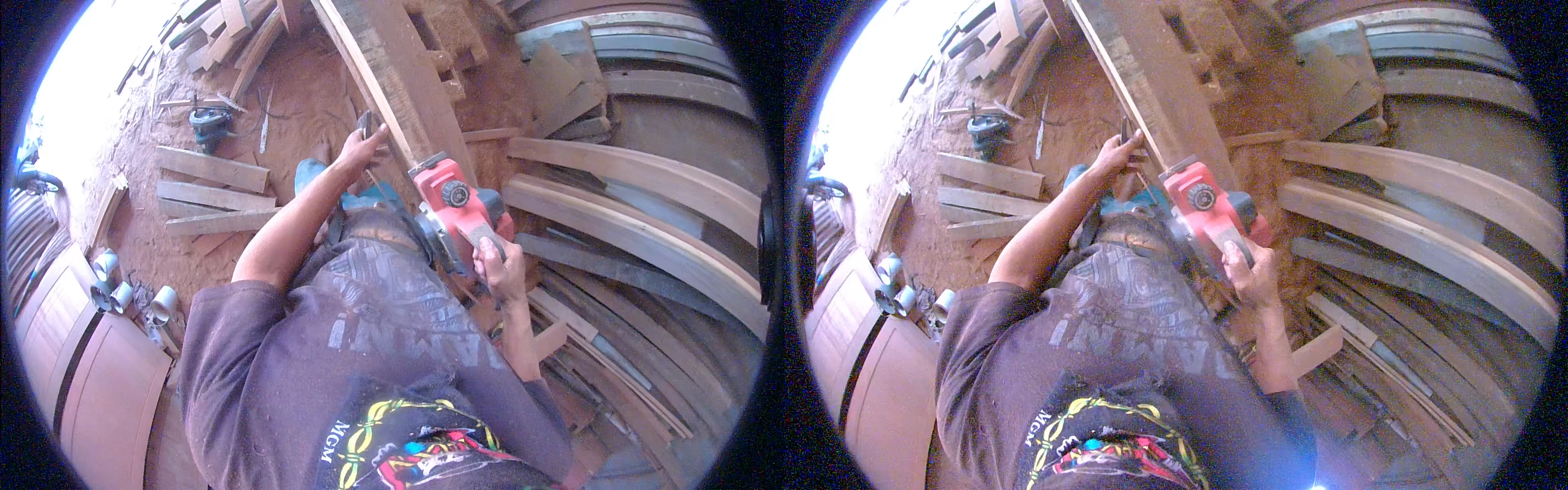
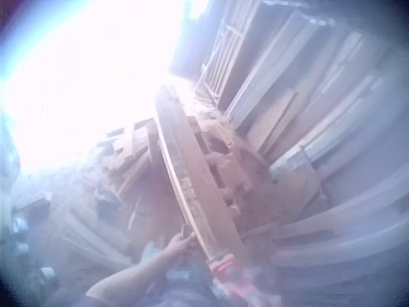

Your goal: The person sands a wooden plank using a handheld electric sander. They repeatedly flip the plank and move the sander along its length to smooth the surface. The person also uses a metal square to check the plank's edges and corners during the process.

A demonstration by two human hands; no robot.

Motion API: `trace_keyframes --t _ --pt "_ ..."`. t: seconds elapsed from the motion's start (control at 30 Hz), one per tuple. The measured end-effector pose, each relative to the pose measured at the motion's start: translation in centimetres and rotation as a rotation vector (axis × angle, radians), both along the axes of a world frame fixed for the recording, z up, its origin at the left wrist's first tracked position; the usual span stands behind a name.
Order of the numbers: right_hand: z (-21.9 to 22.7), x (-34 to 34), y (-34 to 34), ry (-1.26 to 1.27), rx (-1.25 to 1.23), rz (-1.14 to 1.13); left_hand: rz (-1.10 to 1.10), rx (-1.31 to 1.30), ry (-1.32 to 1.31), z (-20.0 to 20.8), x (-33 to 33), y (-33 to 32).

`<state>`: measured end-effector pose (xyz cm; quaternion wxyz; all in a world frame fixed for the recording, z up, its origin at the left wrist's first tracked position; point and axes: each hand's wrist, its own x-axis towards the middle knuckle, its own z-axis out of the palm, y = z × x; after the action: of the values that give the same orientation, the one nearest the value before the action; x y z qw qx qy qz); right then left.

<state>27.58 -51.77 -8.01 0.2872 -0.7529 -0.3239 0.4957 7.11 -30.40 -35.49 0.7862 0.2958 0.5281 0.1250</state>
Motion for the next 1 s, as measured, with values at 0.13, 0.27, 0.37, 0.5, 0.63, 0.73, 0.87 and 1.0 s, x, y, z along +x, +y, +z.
trace_keyframes --t 0.13,0.27,0.37,0.5,0.63,0.73,0.87,1.0 --pt "-2.2 -0.9 5.4 -0.020 0.130 0.054 -0.035 0.025 0.011 -0.6 0.0 0.4" --pt "-4.0 -2.8 16.8 -0.029 0.287 0.161 0.012 0.107 -0.008 -2.8 -0.3 -0.4" --pt "-4.6 -4.9 28.8 -0.103 0.346 0.219 0.023 0.057 0.005 0.7 0.0 -0.3" --pt "-4.7 -5.1 33.7 -0.343 0.366 0.480 -0.012 0.077 0.059 0.5 0.0 0.4" --pt "-2.7 -3.9 23.6 -0.054 0.403 0.284 -0.007 0.059 0.006 -0.5 -0.7 0.5" --pt "-2.3 -0.6 10.3 -0.031 0.277 0.195 -0.028 0.062 0.019 -0.3 -0.7 0.6" --pt "-0.3 0.8 -1.4 -0.026 -0.047 0.067 -0.025 0.021 0.034 0.1 -0.4 1.0" --pt "-0.6 -0.6 -0.3 0.036 -0.034 -0.057 0.006 0.003 0.035 -0.1 -0.2 0.6"
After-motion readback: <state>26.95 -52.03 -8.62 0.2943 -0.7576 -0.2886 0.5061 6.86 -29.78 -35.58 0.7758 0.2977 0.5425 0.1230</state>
